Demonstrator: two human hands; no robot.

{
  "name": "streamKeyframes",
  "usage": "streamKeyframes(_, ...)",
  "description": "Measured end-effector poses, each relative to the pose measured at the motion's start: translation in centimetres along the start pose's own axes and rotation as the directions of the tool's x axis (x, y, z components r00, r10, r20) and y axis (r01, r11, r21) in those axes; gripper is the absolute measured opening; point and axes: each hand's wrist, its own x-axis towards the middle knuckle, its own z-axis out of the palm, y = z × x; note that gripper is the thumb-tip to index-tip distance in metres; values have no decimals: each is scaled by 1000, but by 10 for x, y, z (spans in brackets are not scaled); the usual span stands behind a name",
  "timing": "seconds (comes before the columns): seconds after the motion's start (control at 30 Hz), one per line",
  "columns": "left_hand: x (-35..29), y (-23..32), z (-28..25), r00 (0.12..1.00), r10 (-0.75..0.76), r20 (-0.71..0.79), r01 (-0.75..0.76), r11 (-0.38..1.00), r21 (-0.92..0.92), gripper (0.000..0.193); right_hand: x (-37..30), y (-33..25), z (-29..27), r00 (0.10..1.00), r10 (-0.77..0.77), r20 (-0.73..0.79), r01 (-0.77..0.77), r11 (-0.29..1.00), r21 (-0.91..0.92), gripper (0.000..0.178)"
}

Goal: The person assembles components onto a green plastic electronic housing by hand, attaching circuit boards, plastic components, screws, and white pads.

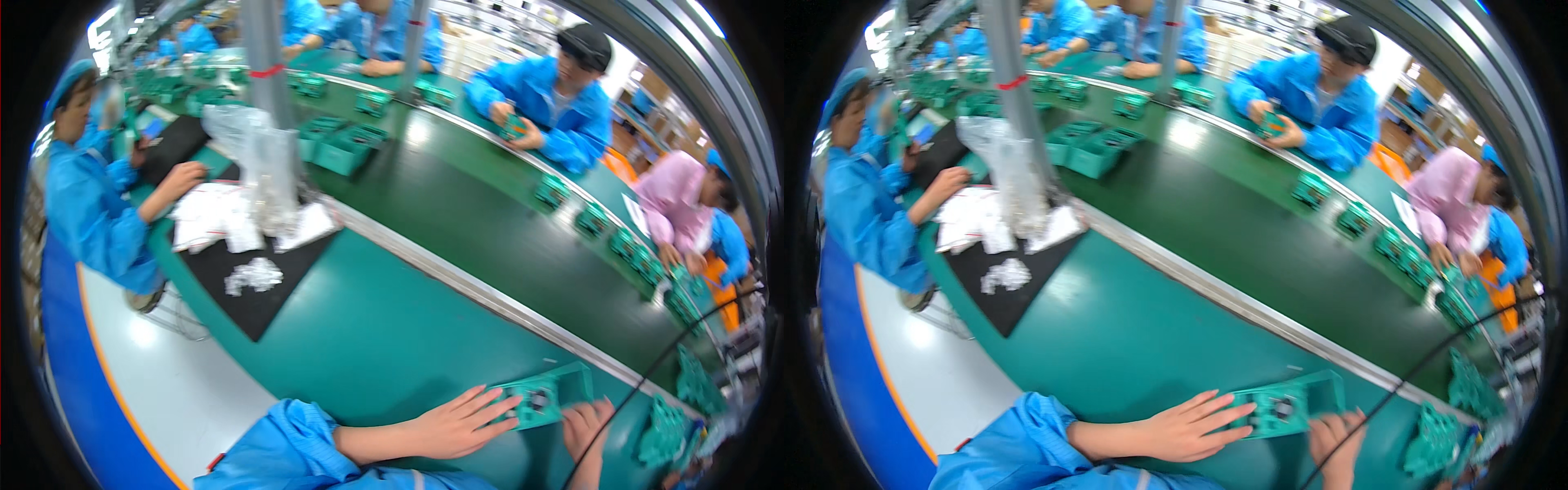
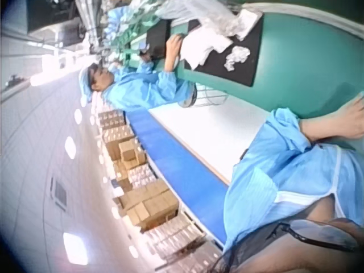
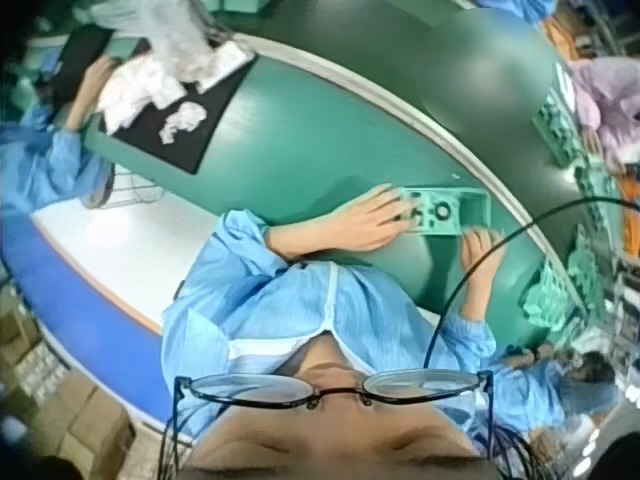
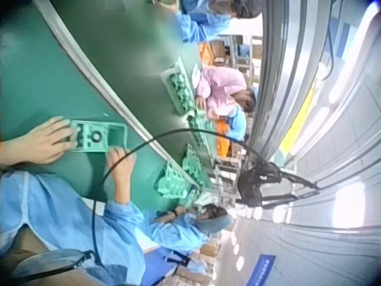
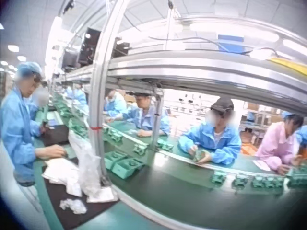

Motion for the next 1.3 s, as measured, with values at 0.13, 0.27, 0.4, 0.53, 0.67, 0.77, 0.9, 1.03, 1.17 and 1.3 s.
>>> streamKeyframes(0.13, -13, -22, -38, 902, -383, -200, 388, 921, -14, 39, -38, 19, -23, 989, 148, 31, -136, 960, -243, 12)
streamKeyframes(0.27, -32, -41, -51, 823, -514, -241, 538, 842, 43, 33, -87, 58, 0, 898, 432, -88, -432, 823, -369, 17)
streamKeyframes(0.4, -25, -70, -84, 841, -492, -227, 540, 795, 277, 35, -120, 108, 19, 817, 537, -212, -561, 654, -508, 20)
streamKeyframes(0.53, 8, -149, -128, 807, -493, -326, 576, 534, 619, 43, -118, 125, 10, 705, 667, -240, -661, 495, -564, 26)
streamKeyframes(0.67, 38, -253, -162, 693, -530, -489, 700, 332, 632, 45, -125, 144, 14, 623, 719, -307, -716, 366, -595, 26)
streamKeyframes(0.77, 48, -302, -166, 632, -564, -531, 757, 303, 579, 48, -145, 162, 15, 612, 721, -325, -737, 370, -565, 24)
streamKeyframes(0.9, 49, -330, -159, 548, -645, -533, 807, 241, 539, 41, -144, 161, 17, 536, 786, -308, -770, 306, -560, 26)
streamKeyframes(1.03, 52, -325, -161, 565, -582, -585, 819, 306, 486, 17, -96, 121, 3, 486, 854, -186, -763, 311, -566, 36)
streamKeyframes(1.17, 84, -266, -148, 821, -445, -358, 567, 707, 422, 20, -35, 80, -6, 812, 512, -280, -563, 814, -146, 35)
streamKeyframes(1.3, 86, -155, -123, 961, -32, 273, -69, 933, 352, 14, 41, 25, -2, 878, 304, -369, -207, 937, 282, 30)
